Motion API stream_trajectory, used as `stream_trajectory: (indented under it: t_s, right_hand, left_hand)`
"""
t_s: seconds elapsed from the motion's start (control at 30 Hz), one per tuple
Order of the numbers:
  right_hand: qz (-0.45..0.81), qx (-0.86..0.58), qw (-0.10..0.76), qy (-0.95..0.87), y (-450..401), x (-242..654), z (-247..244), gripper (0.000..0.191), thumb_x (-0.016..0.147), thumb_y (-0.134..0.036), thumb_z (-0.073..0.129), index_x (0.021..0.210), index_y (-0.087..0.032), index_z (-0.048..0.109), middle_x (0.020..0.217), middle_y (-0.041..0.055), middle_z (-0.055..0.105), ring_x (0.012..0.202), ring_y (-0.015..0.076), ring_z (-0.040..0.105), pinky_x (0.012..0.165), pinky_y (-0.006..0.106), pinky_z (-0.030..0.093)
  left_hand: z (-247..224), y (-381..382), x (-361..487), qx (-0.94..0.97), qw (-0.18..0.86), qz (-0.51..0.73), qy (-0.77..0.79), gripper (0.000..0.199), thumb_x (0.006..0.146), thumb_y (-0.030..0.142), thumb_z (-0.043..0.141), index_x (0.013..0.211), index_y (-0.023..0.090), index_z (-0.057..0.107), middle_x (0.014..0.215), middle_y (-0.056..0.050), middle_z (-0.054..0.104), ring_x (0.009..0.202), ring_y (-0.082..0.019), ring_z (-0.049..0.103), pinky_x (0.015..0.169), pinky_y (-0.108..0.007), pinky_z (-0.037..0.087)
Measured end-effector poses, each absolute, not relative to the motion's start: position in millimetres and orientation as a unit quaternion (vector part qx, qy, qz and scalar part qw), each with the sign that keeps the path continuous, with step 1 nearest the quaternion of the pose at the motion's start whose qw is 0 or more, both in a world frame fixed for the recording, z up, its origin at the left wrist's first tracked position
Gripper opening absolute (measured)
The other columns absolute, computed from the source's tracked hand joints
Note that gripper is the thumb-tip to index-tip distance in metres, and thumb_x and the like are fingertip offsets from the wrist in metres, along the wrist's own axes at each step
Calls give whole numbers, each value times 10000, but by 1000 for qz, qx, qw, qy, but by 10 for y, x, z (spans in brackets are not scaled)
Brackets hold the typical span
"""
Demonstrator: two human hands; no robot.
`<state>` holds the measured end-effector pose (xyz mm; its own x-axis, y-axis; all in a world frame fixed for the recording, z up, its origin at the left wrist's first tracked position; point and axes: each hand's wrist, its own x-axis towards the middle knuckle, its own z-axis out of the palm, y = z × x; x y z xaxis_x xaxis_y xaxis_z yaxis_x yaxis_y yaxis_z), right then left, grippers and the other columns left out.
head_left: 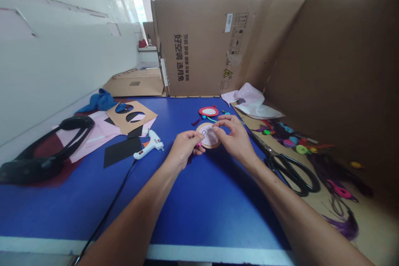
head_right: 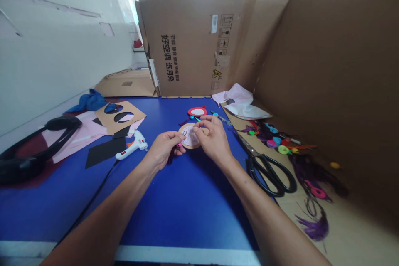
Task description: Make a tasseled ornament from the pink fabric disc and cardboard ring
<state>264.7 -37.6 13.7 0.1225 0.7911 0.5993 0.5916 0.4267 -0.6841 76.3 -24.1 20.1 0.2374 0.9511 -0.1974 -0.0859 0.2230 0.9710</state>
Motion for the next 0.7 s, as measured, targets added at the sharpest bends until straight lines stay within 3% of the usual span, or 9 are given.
stream_trajectory:
  t_s: [0.17, 0.7]
  right_hand:
    - [89, -523, 511, -677, -412, 2577, 131, 147, 934, -359, 700, 853, -256, 768, 1324, 107, 668, 1339, 323, 551, 1159, 547, 391]
    - [92, -518, 483, -701, -419, 2555, 90, 171, 942, -373, 715, 844, -246, 774, 1373, 122, 665, 1383, 332, 525, 1186, 572, 364]
  left_hand:
    - [227, -286, 808, 490, 616, 397, 472, 106, 928, 197, 711, 839, 142, 725, 584, -25, 673, 454, -102, 611, 467, -183, 463]
    - [231, -312, 857, 524, 588, 387, 480, 143, 955, 155, 635, 837, 138, 714, 557, 2, 639, 457, -96, 605, 458, -174, 459]
